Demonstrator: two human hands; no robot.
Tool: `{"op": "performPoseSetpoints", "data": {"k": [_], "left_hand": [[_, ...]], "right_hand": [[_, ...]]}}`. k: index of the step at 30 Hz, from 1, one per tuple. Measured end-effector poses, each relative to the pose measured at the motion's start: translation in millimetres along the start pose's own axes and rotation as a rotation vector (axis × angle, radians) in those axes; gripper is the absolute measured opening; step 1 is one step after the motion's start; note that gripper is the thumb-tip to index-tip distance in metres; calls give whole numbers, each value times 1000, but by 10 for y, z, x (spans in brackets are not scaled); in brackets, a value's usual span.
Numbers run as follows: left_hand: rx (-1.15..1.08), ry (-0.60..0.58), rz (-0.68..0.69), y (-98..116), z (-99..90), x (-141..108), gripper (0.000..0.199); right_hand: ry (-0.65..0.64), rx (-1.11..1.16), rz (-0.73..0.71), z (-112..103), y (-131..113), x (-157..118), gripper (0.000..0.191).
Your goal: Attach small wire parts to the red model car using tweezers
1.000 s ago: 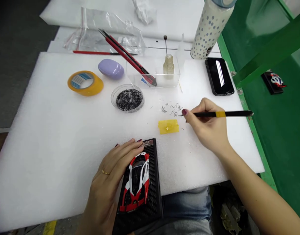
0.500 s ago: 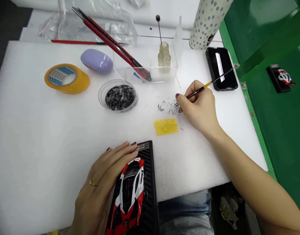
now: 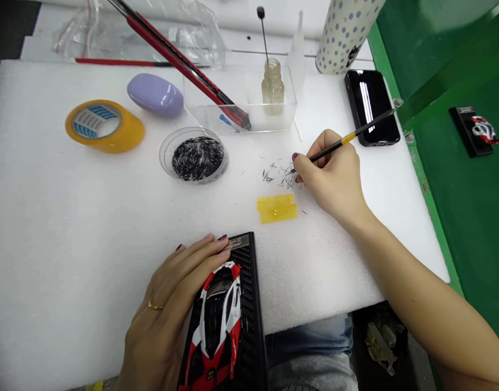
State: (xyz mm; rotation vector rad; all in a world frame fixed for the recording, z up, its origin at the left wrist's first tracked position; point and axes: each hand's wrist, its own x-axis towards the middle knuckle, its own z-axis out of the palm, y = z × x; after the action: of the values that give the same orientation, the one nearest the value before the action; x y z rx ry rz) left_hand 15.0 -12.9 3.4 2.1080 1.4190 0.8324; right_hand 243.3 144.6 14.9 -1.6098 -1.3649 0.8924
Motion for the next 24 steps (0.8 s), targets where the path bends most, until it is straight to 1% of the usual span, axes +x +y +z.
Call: {"op": "performPoseSetpoints", "data": {"k": [3, 6, 9, 12, 16, 20, 24], "left_hand": [[-1, -14, -24, 24, -12, -4, 46], [-13, -20, -24, 26, -36, -5, 47], [-50, -45, -13, -3, -45, 0, 52], [-63, -42, 17, -45, -27, 4, 57], [-78, -18, 36, -69, 2, -9, 56], [-101, -12, 42, -56, -2, -12, 60], [-98, -34, 16, -33, -19, 10, 57]], "right_hand": [[-5, 82, -2, -18, 8, -15, 39], [-32, 221, 27, -59, -19, -102, 40], [-98, 355, 54, -107, -64, -280, 42], [-133, 414, 60, -131, -67, -481, 41], [-135, 377, 9, -105, -13, -627, 37], [-152, 267, -40, -64, 10, -637, 39], [-155, 201, -40, -48, 1, -641, 39]]}}
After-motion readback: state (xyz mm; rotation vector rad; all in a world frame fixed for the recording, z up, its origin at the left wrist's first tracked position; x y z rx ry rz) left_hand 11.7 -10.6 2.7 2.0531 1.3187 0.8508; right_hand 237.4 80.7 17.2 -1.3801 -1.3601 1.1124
